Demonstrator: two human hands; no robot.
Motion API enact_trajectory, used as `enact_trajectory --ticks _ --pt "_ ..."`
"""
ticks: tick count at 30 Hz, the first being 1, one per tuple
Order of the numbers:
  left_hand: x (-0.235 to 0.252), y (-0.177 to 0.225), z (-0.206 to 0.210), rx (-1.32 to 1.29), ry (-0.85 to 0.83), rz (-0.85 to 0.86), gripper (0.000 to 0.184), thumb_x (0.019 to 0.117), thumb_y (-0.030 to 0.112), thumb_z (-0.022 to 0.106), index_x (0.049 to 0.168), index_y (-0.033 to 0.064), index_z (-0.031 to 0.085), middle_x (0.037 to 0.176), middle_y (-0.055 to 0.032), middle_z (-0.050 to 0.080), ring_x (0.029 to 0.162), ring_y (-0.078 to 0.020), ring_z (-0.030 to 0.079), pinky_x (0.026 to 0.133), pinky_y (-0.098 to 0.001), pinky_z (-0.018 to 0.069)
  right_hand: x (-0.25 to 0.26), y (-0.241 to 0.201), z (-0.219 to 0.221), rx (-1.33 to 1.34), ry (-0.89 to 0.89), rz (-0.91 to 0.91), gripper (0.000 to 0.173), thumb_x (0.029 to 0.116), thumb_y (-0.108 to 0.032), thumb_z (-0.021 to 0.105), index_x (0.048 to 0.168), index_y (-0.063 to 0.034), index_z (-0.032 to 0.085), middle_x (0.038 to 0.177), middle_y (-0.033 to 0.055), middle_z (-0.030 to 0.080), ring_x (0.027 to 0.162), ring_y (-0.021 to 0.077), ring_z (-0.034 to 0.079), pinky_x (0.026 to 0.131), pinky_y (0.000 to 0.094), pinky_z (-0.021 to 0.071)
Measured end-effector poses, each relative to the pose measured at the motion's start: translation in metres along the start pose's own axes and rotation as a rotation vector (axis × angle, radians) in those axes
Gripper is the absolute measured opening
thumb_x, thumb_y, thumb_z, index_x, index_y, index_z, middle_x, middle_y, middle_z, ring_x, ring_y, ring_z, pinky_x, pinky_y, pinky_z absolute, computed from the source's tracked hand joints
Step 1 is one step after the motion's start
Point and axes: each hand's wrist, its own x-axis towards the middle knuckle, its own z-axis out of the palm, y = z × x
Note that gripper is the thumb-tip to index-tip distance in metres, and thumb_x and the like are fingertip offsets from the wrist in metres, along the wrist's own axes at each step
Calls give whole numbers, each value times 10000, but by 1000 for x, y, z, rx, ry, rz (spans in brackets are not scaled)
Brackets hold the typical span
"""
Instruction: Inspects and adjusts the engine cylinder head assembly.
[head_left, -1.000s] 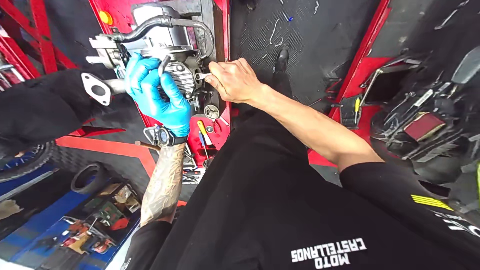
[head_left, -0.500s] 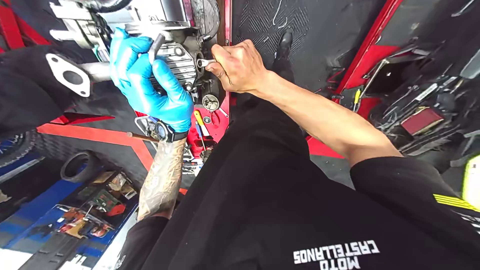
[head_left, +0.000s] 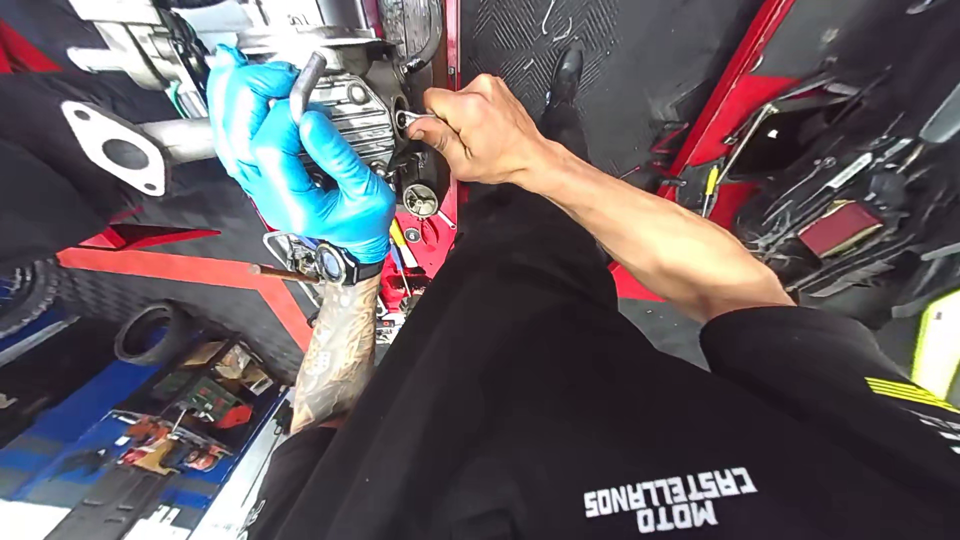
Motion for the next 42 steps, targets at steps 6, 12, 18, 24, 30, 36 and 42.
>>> enact_trajectory --ticks 6,12,18,24,30,36,42 --pt "-3 1 0 -25 12 3 253 1035 95 510 929 -6 716 1027 -179 717 1134 -300 643 1029 -465 469 1 -1 -1 179 -15 38 476 1054 -394 509 661 -126 521 525 -37 404 454 110 405 465 341 309" --pt "-3 1 1 -43 21 -12 234 1032 77 515 919 -1 704 1047 -180 710 1159 -299 640 1046 -468 470 3 1 -1 308 -9 22 489 1042 -369 554 617 -133 490 524 -57 391 462 60 365 480 292 279" --pt "-6 -4 -6 -41 -35 3 244 1047 121 509 954 12 707 1096 -191 707 1214 -330 615 1077 -490 454 6 6 -9 270 -101 -52 450 1069 -382 483 706 -122 542 543 -46 408 469 87 408 471 320 319" --pt "-10 -4 -12 -23 -102 -18 269 1071 114 426 1044 5 671 1218 -163 654 1313 -298 539 1137 -490 399 -12 14 -18 127 -47 -151 330 1085 -279 413 928 -87 630 750 38 561 697 185 588 640 370 480" --pt "-4 0 -17 -9 -144 -41 218 1067 65 446 1024 15 654 1217 -155 647 1252 -279 577 1079 -469 460 -62 17 -41 -94 66 96 325 1083 -328 498 1153 -140 754 840 122 661 826 294 651 809 468 491" --pt "23 9 -39 116 -367 1 210 1067 41 426 1069 -8 630 1137 -137 677 1176 -263 619 1053 -480 472 -112 28 -49 897 -66 69 711 1067 -501 242 1301 38 642 1224 87 729 1085 158 712 929 377 615" --pt "53 6 -56 49 -440 -75 260 1082 16 432 1245 -103 596 1189 -179 682 1121 -294 674 972 -489 572 -102 28 -31 881 -24 45 254 1019 -98 516 1075 -16 750 935 21 764 748 50 711 679 242 628"
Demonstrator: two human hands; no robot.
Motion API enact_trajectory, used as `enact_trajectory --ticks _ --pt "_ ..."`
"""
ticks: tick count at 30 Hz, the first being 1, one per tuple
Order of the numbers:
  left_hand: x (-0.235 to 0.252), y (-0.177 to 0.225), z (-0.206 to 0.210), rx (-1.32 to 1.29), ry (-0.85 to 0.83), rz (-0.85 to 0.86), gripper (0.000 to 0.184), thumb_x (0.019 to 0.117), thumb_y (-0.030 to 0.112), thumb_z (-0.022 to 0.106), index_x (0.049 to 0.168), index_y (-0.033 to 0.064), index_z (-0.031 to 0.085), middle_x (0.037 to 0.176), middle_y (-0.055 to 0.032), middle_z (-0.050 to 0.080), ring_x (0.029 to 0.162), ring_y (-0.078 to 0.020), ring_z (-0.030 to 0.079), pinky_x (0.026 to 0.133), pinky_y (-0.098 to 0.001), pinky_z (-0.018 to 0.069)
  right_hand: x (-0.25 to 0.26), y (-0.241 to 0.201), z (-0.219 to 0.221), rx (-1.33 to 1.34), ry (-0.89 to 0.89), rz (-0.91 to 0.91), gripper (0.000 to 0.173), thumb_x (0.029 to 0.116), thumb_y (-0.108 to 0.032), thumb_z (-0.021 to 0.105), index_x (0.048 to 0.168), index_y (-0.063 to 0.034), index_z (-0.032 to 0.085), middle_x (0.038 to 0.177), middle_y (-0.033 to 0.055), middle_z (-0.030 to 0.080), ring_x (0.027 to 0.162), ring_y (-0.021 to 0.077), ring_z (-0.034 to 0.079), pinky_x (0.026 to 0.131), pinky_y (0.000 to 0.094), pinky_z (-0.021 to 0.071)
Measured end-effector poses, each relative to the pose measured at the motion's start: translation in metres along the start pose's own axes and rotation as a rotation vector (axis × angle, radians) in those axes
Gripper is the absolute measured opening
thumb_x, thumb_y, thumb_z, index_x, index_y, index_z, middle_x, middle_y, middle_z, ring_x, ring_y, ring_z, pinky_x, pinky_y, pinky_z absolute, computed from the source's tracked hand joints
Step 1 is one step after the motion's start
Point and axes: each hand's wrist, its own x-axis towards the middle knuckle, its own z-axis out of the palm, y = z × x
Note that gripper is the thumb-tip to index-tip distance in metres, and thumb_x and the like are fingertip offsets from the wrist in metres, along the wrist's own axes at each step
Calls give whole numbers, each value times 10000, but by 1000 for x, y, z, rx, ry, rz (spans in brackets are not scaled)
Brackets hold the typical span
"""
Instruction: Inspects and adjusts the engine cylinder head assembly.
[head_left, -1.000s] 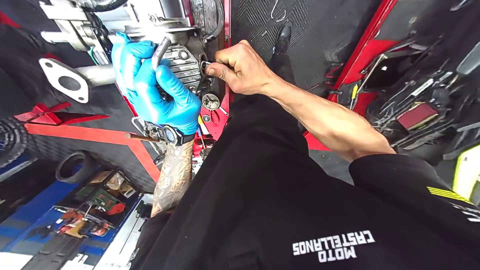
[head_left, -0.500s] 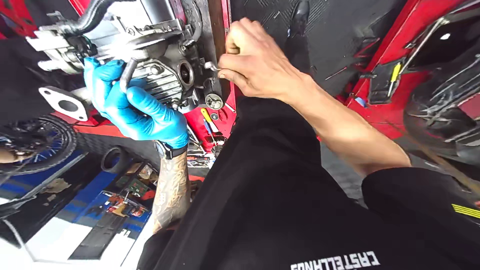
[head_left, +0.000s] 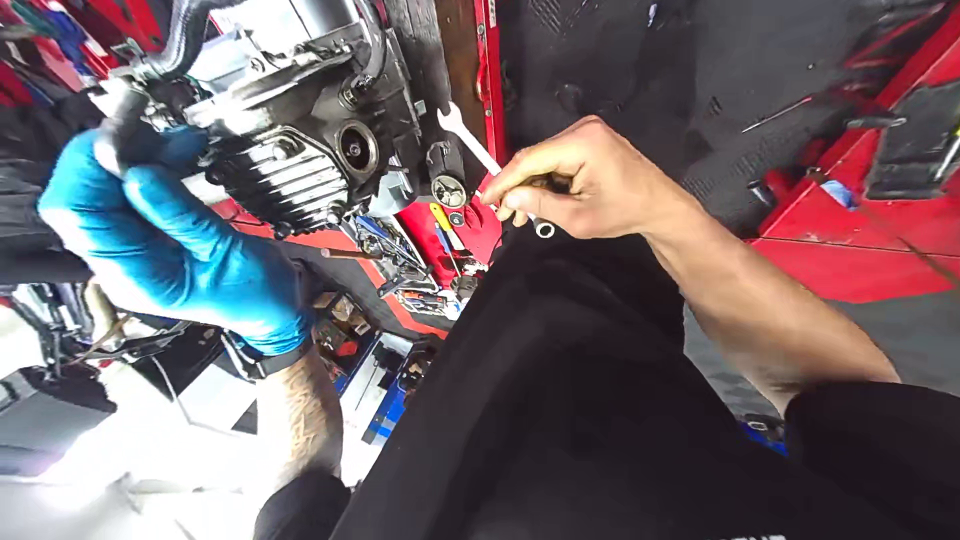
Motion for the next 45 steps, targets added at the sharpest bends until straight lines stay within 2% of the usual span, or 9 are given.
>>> enact_trajectory --ticks 2,5,8,10,12,16,20,26,45 --pt "-4 -17 -11 -31 80 23 253 1074 10 414 1204 -104 599 1111 -151 675 1021 -233 669 904 -412 572 9 -4 2 -50 -8 38 206 986 -9 535 1083 -34 715 912 9 751 696 52 700 630 239 625" --pt "-15 -42 -24 42 247 145 105 938 -111 458 925 -100 562 816 -88 575 780 -134 599 664 -270 497 23 -6 1 -179 -33 69 228 986 -32 479 1204 -62 539 900 -34 680 738 42 643 651 236 568" --pt "2 23 1 183 281 -199 188 955 -131 432 963 -73 612 847 -41 619 833 -66 624 772 -226 524 35 1 6 -296 38 61 263 1010 -121 483 1235 -60 605 760 -36 591 617 68 546 559 280 491" --pt "3 -24 -11 16 107 214 233 1020 -52 363 1058 -111 585 967 -117 635 906 -170 642 764 -306 546 45 7 6 -385 47 49 229 1036 -232 507 1084 -109 693 766 -36 641 646 65 588 595 303 498" --pt "13 -18 -20 -14 -65 112 351 1057 23 308 1197 -68 617 1137 -152 672 1058 -250 657 904 -429 562 55 14 4 -395 37 11 231 1038 -267 534 997 -115 703 759 -34 645 647 56 585 598 292 485" --pt "18 -12 -34 239 -330 138 383 1030 239 495 1335 39 613 1378 -185 570 1314 -330 520 1071 -479 451 62 15 -2 -419 22 -100 247 1061 -186 484 1164 -76 679 897 15 690 743 75 628 691 278 542" --pt "24 -1 -36 361 -591 191 942 832 683 696 1501 77 427 1540 -212 419 1486 -348 343 1213 -522 299 54 21 14 -574 208 -50 353 1086 -283 444 1191 -157 756 875 53 675 823 194 644 727 384 498" --pt "23 -58 -38 394 -702 303 1354 541 839 791 1585 97 350 1567 -271 373 1461 -430 354 1197 -566 302 55 28 41 -381 355 -109 233 1047 -158 568 1099 -50 767 933 69 713 831 120 665 729 291 555" --pt "19 -84 -34 358 -704 300 1348 500 853 777 1583 153 385 1533 -247 404 1408 -394 409 1148 -526 344 80 23 27 -386 118 -121 251 1051 -207 543 1041 -72 754 865 30 710 769 92 655 693 283 538"
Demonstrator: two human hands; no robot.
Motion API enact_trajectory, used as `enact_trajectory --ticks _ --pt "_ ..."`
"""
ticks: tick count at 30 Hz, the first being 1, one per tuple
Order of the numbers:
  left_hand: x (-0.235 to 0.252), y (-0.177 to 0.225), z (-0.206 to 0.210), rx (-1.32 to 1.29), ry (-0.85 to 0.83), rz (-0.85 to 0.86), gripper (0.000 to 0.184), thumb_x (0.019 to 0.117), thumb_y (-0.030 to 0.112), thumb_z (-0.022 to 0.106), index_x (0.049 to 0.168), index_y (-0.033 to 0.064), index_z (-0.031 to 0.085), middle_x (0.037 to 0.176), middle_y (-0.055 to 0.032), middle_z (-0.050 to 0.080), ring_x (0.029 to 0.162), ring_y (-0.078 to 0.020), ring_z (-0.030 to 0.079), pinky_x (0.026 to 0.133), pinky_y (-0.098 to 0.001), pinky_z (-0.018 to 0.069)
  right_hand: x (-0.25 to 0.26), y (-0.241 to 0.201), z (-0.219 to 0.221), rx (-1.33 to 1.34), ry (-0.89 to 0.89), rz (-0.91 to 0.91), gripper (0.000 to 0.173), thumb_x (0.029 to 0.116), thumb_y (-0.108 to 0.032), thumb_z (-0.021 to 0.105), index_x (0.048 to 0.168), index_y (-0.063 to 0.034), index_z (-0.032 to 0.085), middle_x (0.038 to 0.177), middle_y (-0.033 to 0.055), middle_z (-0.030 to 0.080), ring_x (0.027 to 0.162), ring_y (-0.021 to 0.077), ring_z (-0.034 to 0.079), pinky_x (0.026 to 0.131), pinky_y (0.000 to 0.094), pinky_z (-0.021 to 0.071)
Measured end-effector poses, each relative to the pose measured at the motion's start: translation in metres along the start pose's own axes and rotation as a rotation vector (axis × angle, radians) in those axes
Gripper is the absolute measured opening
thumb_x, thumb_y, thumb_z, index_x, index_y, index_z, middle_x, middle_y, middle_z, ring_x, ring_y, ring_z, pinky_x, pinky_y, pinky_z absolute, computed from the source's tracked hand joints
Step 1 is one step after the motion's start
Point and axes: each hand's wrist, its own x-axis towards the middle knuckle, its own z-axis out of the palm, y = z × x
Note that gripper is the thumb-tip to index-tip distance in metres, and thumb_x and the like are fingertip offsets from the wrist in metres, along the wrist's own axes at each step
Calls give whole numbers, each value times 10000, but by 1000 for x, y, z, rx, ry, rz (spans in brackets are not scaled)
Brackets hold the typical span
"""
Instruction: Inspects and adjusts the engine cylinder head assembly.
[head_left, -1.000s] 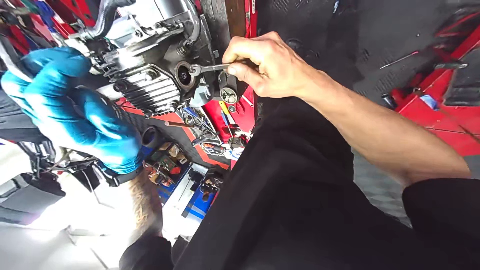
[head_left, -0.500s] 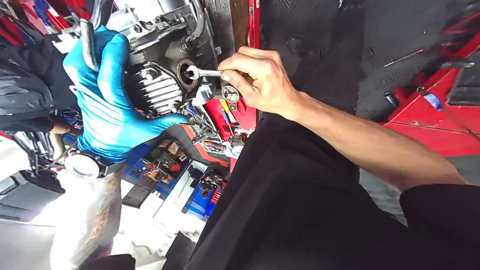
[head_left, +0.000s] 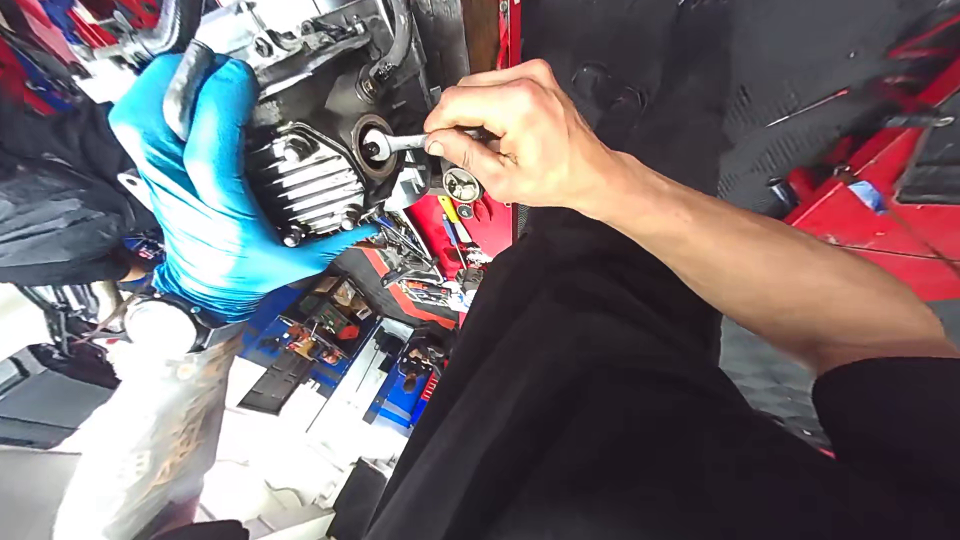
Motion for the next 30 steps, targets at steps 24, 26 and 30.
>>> enact_trajectory --ticks 24,26,30 --pt "-5 -6 28 -55 153 64 1330 480 856 772 1548 135 447 1511 -247 423 1390 -389 421 1144 -533 345 2 -8 38 121 145 340 504 1000 -498 609 631 -162 540 549 -47 469 487 107 448 484 358 349" --pt "9 7 18 -66 149 108 1265 553 805 785 1553 117 427 1490 -261 434 1379 -395 427 1140 -530 344 4 -3 30 41 87 276 502 1009 -526 581 673 -153 565 563 -40 481 505 115 477 498 365 378" --pt "35 46 -13 -22 80 141 1092 734 669 781 1545 71 359 1449 -288 450 1354 -386 457 1132 -465 371 -3 -2 23 -226 157 97 481 918 -540 666 731 -101 609 546 4 495 477 160 471 483 389 378"
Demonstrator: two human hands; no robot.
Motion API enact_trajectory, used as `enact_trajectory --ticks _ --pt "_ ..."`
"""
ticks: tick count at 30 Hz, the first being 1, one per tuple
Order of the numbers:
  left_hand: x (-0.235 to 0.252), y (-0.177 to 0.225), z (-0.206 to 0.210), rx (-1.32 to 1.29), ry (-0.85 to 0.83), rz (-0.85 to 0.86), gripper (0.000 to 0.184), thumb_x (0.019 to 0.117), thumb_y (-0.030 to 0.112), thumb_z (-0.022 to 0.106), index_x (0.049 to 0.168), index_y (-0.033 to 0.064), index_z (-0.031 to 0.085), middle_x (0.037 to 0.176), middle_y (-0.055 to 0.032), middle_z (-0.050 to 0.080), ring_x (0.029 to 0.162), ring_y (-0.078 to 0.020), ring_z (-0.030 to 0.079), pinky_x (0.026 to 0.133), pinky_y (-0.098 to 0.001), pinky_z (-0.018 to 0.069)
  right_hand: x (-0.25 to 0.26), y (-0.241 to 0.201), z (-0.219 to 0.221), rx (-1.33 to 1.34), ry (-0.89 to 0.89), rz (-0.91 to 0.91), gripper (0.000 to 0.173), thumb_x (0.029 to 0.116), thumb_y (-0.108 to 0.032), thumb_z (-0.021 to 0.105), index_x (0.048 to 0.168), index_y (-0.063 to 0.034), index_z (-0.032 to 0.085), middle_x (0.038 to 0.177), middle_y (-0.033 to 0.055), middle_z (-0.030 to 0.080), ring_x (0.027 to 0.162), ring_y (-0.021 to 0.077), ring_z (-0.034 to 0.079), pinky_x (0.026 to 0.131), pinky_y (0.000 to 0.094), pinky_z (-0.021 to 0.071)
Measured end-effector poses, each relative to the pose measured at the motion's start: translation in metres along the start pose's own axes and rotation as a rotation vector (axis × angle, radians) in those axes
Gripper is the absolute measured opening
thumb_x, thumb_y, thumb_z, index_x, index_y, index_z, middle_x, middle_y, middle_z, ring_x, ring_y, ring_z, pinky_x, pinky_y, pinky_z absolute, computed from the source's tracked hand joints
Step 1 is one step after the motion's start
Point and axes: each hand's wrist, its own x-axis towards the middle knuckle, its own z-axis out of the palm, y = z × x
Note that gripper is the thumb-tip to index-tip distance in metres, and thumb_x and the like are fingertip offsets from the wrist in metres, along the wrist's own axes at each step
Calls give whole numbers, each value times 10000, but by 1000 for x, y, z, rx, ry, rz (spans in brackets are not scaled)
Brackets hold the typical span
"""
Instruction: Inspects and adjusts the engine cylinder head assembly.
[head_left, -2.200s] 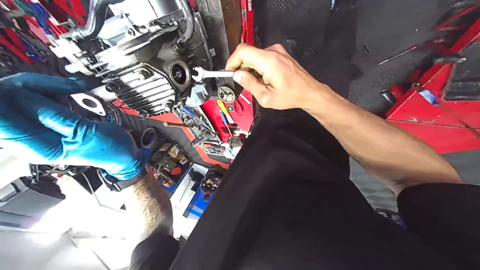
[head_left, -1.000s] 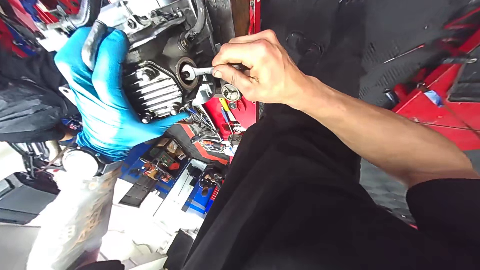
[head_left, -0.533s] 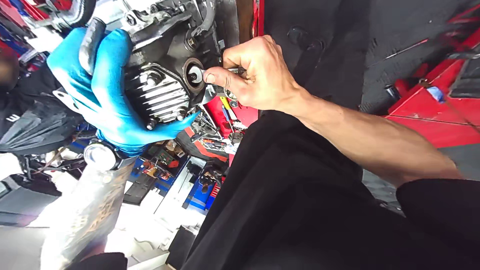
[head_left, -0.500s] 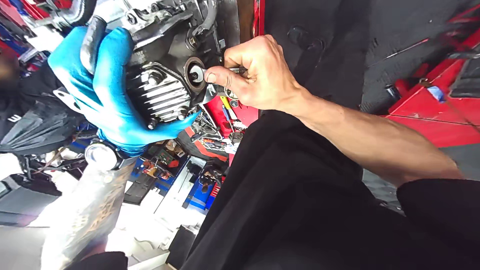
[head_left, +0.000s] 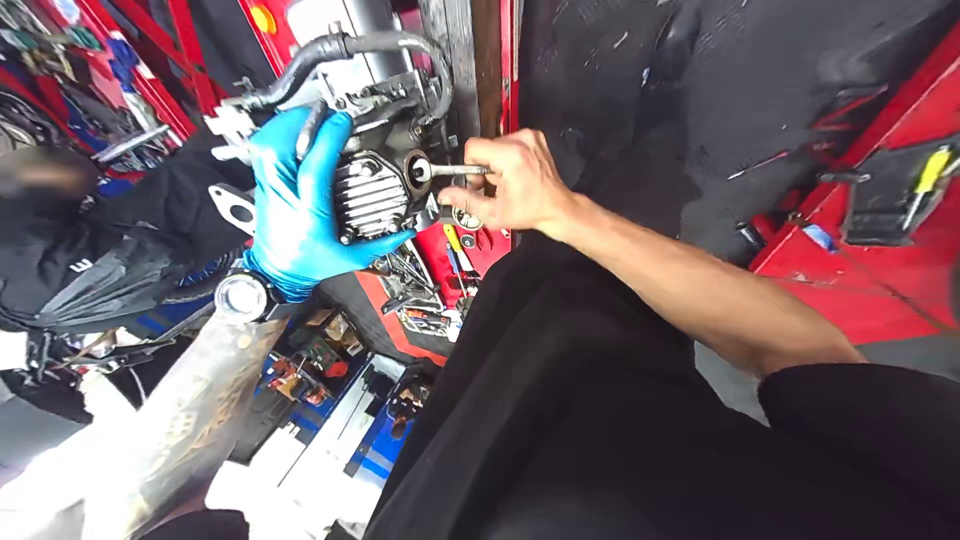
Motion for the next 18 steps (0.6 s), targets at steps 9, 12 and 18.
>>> enact_trajectory --ticks 9,12,18 --pt "5 3 0 -12 11 -3 1100 708 676 798 1502 16 418 1376 -348 496 1293 -457 494 1106 -511 391 -3 -29 9 115 259 -187 213 981 -104 629 1130 -29 762 1011 91 788 861 168 752 755 390 612" --pt "4 6 -2 1 0 -17 1103 707 677 793 1504 9 425 1386 -353 493 1298 -464 496 1114 -512 393 12 -37 7 -30 245 -306 173 970 -131 656 1057 -66 792 872 65 784 754 164 737 689 355 587" --pt "4 6 -1 -7 9 -36 1102 703 719 767 1480 -1 462 1392 -354 504 1303 -472 501 1121 -528 390 15 -40 5 -260 257 -419 177 988 -147 649 1051 -53 785 706 81 719 600 213 665 593 365 519"
